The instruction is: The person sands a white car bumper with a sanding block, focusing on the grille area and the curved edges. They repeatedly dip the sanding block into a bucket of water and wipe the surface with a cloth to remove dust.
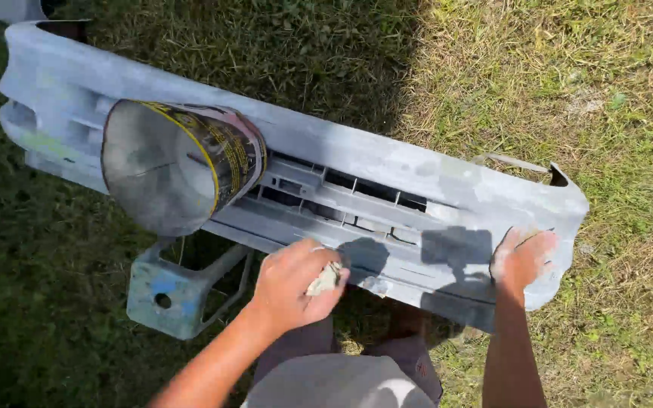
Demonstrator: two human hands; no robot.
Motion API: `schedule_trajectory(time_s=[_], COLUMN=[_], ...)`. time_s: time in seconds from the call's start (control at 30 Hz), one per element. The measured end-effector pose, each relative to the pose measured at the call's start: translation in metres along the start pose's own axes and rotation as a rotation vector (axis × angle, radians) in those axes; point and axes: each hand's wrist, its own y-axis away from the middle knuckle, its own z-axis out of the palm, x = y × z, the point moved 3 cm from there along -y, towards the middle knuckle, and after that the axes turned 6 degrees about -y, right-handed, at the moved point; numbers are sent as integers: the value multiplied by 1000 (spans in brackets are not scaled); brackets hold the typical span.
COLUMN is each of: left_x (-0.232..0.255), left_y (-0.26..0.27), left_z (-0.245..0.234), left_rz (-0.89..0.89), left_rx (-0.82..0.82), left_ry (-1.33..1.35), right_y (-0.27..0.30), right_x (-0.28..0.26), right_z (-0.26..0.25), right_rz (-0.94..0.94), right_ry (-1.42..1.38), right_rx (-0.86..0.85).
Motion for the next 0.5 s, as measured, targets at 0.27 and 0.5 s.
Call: schedule_trajectory(time_s=[0.27,0.5], left_x=[-261,-344], left_y=[-31,-99], left_z=[-69,91], left_rz=[-745,43], left_rx=[-701,-855], left_ry=[-108,-575], right_y=[57,34], right_x=[-80,-23], right_z=[-2,35], right_rz=[-215,-292], right_ry=[66,119], right_rx=[-36,-187])
